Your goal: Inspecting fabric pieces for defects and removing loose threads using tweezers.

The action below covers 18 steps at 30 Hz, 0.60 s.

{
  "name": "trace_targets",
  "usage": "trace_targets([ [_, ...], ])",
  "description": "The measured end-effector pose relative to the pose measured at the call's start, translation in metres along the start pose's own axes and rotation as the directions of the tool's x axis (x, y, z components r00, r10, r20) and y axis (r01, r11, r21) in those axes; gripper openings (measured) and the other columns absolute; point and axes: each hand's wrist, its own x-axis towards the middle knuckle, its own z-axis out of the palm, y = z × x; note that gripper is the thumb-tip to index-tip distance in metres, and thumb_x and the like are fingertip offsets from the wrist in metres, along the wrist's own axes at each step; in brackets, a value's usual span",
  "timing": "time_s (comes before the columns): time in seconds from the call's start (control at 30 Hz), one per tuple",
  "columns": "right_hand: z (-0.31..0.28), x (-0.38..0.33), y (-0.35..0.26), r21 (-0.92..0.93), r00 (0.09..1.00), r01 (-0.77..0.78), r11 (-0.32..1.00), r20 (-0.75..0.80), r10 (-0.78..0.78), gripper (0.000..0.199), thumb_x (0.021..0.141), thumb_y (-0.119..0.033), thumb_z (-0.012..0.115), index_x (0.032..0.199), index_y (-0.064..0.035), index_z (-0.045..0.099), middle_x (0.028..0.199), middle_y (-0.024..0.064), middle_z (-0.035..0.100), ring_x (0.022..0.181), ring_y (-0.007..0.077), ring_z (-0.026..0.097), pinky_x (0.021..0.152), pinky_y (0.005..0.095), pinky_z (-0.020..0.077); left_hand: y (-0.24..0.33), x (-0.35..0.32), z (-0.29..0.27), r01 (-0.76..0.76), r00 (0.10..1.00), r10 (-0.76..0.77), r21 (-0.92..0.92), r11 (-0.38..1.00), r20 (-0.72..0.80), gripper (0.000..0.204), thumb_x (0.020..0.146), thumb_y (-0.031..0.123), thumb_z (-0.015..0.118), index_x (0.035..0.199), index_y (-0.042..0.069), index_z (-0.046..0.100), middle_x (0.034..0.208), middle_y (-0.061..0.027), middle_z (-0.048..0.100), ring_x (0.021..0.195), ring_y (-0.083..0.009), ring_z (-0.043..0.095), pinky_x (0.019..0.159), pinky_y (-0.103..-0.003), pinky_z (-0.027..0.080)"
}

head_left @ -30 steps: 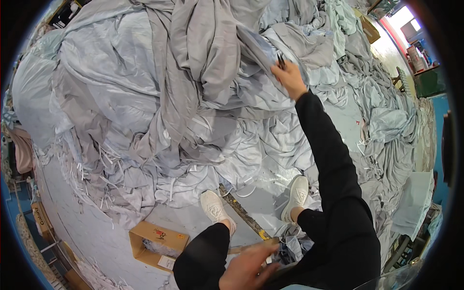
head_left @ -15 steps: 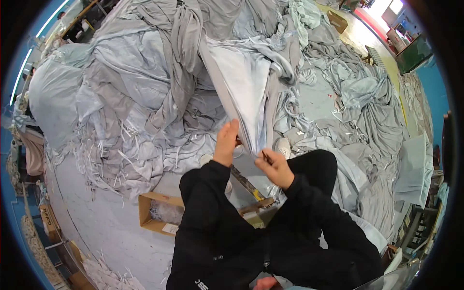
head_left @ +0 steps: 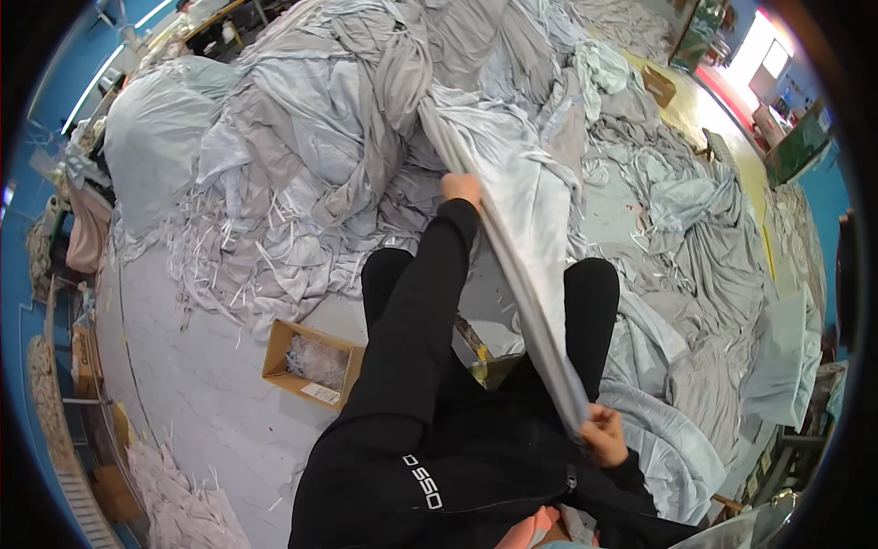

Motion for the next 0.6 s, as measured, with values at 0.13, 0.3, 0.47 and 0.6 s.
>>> trace_targets([
  [0.13, -0.060, -0.048, -0.001, 0.033, 0.940, 0.310, 0.950, -0.162, -0.301, 0.024, 0.076, -0.018, 0.070, 0.093, -0.0030, 0.063, 0.076, 0.0054, 0.061, 0.061, 0.0132, 0.057, 0.055, 0.0266, 0.0461, 0.090, -0.030, -0.035, -0.109, 0.836, -0.401, -0.830, 0.547, -0.374, 0.017, 0.082, 0.011, 0.053, 0.072, -0.004, 0.056, 0.066, -0.0207, 0.058, 0.062, -0.0332, 0.059, 0.058, -0.045, 0.042],
  [0.3, -0.118, -0.011, -0.037, -0.482, 0.543, 0.564, 0.670, -0.395, -0.741, 0.046, 0.083, -0.015, 0.063, 0.125, 0.0009, 0.051, 0.117, 0.0154, 0.060, 0.104, 0.0279, 0.058, 0.090, 0.0381, 0.0471, 0.174, -0.149, -0.125, -0.328, 0.944, 0.082, -0.936, 0.130, -0.319, 0.022, 0.088, 0.013, 0.056, 0.072, -0.001, 0.049, 0.056, -0.0123, 0.043, 0.054, -0.0167, 0.037, 0.050, -0.036, 0.035],
  [0.47, -0.083, 0.137, -0.078, 0.199, 0.952, 0.246, 0.948, -0.231, -0.199, 0.065, 0.093, -0.057, 0.047, 0.125, -0.0001, 0.053, 0.115, 0.0123, 0.061, 0.102, 0.0174, 0.059, 0.084, 0.0327, 0.0493, 0.242, -0.262, -0.179, -0.444, 0.731, 0.534, -0.890, -0.101, -0.425, 0.019, 0.086, 0.011, 0.057, 0.073, 0.000, 0.047, 0.060, -0.0199, 0.047, 0.055, -0.0392, 0.049, 0.048, -0.042, 0.036],
  [0.6, 0.006, 0.208, -0.091, 0.323, 0.944, -0.249, 0.913, 0.290, 0.156, 0.057, 0.092, -0.054, 0.052, 0.105, 0.0007, 0.064, 0.081, 0.0087, 0.067, 0.071, 0.0153, 0.063, 0.065, 0.0311, 0.0510, 0.248, -0.286, -0.159, -0.414, 0.635, 0.687, -0.907, -0.084, -0.353, 0.019, 0.086, 0.011, 0.057, 0.075, -0.002, 0.047, 0.063, -0.0223, 0.051, 0.060, -0.0438, 0.051, 0.051, -0.047, 0.038],
])
